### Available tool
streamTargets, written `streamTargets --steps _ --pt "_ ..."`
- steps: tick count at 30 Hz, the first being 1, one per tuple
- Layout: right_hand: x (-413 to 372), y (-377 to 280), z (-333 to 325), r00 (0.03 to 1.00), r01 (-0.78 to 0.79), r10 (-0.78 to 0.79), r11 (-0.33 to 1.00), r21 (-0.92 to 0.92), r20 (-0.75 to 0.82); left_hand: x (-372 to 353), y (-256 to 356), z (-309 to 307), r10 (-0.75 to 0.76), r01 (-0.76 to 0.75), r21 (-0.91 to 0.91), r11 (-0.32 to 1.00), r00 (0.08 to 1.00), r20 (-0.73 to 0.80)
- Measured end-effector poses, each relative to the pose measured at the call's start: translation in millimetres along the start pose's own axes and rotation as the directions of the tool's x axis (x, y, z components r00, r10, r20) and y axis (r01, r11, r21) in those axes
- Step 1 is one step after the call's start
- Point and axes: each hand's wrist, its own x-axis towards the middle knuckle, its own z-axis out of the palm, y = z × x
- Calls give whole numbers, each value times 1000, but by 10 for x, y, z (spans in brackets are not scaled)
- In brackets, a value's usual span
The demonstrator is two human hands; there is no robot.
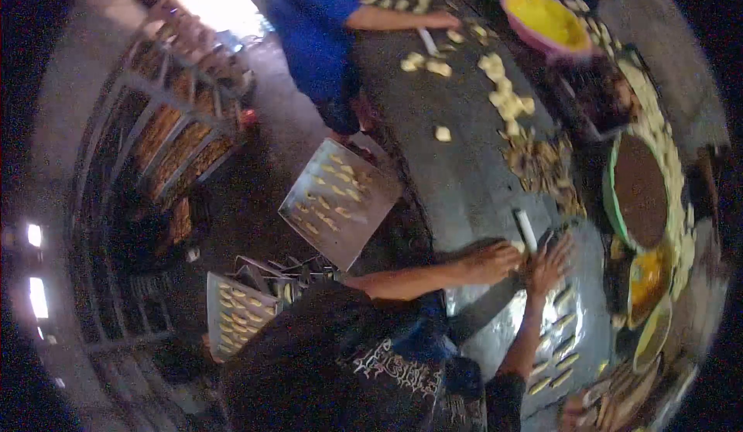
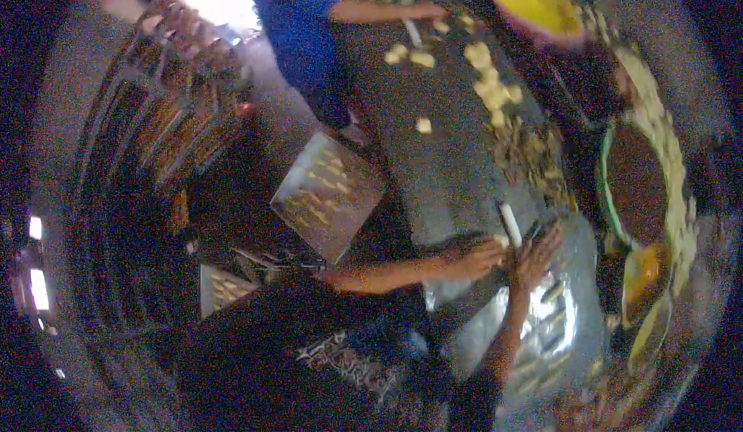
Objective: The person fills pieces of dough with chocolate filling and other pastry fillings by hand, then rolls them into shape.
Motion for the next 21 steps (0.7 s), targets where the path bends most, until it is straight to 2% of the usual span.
streamTargets --steps 1,2,3,4,6,7,8,9,10,13,15,16,17,20,21 --pt "-21 40 99 997 54 -48 994 97 -63 19 -60 27 -139 152 -370 917 988 60" --pt "177 54 -65 822 -161 254 962 -221 509 51 -27 -135 -96 88 -307 948 995 -8" --pt "192 193 60 920 -158 225 962 -223 320 54 -38 -114 -100 86 -282 956 994 -35" --pt "179 320 -97 887 -141 248 948 -284 388 74 -48 -87 -117 99 -241 966 991 -62" --pt "526 370 -284 838 -68 236 940 -335 493 104 -122 -187 -78 91 -263 961 995 61" --pt "544 287 -279 900 -129 220 959 -253 377 103 -190 -250 -73 102 -255 962 990 121" --pt "477 261 -287 945 -175 212 971 -162 249 72 -321 20 5 -2 -214 977 1000 14" --pt "459 48 -464 926 -372 333 886 278 176 69 -368 -24 -35 36 -236 971 999 8" --pt "-93 52 -236 894 -392 343 910 136 287 90 -474 -68 -51 59 -275 960 998 35" --pt "-577 -551 -481 968 -168 66 885 434 241 93 -791 -102 -27 106 -412 905 981 193" --pt "-524 -716 -543 981 -118 29 872 476 191 193 -957 -137 112 -10 -451 892 974 199" --pt "-485 -727 -541 982 -130 45 863 488 182 260 -1023 -169 177 -67 -467 882 964 197" --pt "-463 -764 -548 983 -145 66 853 501 171 310 -1064 -201 160 -45 -495 868 968 193" --pt "-197 -842 -653 937 -323 232 860 396 260 454 -1188 -175 82 16 -574 819 986 145" --pt "-188 -832 -587 930 -366 313 819 442 191 455 -1195 -69 41 33 -602 798 993 108"
